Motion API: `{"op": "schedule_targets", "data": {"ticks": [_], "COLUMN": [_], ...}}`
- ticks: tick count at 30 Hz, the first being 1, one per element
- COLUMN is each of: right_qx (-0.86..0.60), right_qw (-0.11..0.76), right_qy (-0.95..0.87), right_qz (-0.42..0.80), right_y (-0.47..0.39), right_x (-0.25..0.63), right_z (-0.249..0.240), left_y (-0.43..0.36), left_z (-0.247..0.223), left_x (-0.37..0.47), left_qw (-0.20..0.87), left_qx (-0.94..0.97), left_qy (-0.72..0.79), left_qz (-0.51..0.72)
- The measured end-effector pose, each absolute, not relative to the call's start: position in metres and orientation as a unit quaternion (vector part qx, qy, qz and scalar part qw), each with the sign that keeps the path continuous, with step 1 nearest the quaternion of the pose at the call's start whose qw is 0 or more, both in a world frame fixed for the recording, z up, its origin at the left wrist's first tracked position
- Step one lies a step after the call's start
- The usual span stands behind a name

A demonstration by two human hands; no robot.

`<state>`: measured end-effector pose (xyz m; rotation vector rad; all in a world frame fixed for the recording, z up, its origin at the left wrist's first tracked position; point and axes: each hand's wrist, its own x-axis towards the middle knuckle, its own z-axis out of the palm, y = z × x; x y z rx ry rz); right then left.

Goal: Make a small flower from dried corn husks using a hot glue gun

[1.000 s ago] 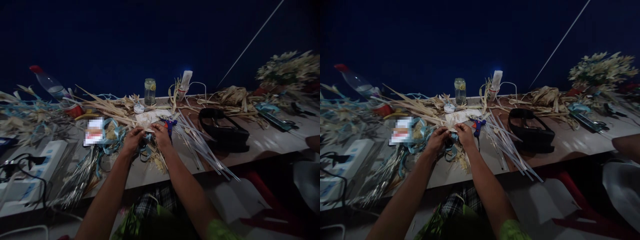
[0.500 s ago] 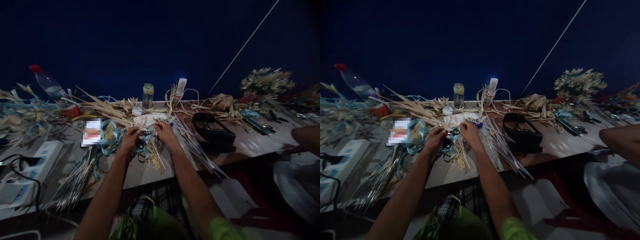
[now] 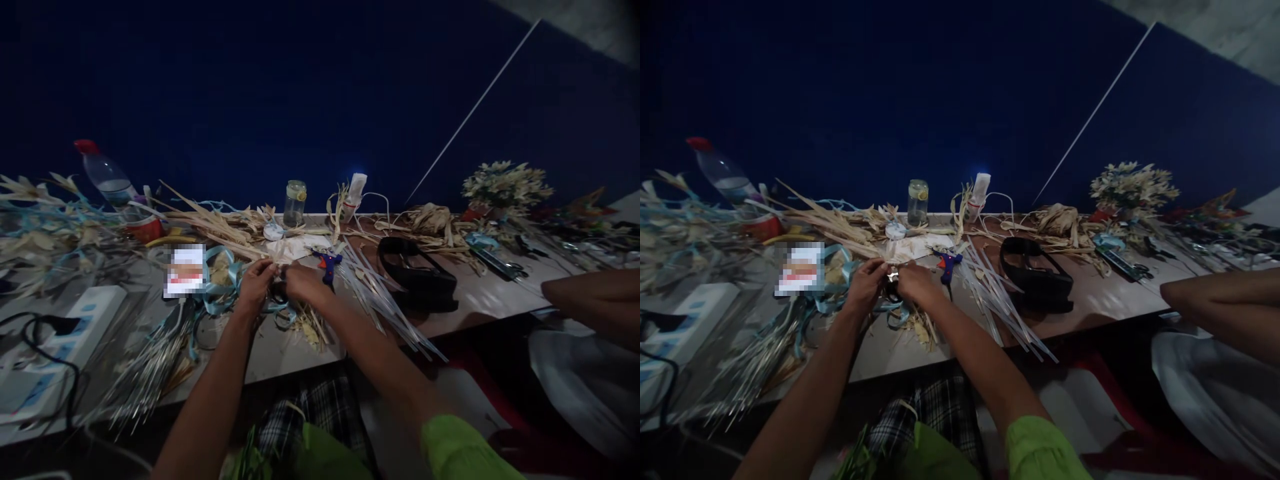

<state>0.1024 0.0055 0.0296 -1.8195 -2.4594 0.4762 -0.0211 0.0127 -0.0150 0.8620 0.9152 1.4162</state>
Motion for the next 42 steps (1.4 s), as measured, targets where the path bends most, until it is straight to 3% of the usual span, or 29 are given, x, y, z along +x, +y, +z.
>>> {"op": "schedule_targets", "data": {"ticks": [13,18,28,35,42], "right_qx": [-0.577,-0.608,-0.538,-0.516,-0.520], "right_qw": [0.006,0.076,0.239,0.070,0.019], "right_qy": [-0.809,-0.780,-0.680,-0.759,-0.781], "right_qz": [0.112,0.126,0.437,0.390,0.345], "right_y": [0.004,0.005,-0.009,-0.019,-0.019], "right_x": [0.100,0.135,0.207,0.230,0.230], "right_z": [0.025,0.028,0.064,0.098,0.109], "left_y": [0.011,0.009,0.007,0.012,0.011], "left_z": [-0.013,-0.010,-0.007,-0.016,-0.019], "left_x": [-0.022,-0.022,-0.020,-0.019,-0.018], "left_qw": [0.567,0.562,0.501,0.488,0.464], "left_qx": [0.371,0.374,0.470,0.497,0.546], "left_qy": [0.401,0.391,0.442,0.462,0.480], "left_qz": [0.616,0.626,0.577,0.549,0.505]}}
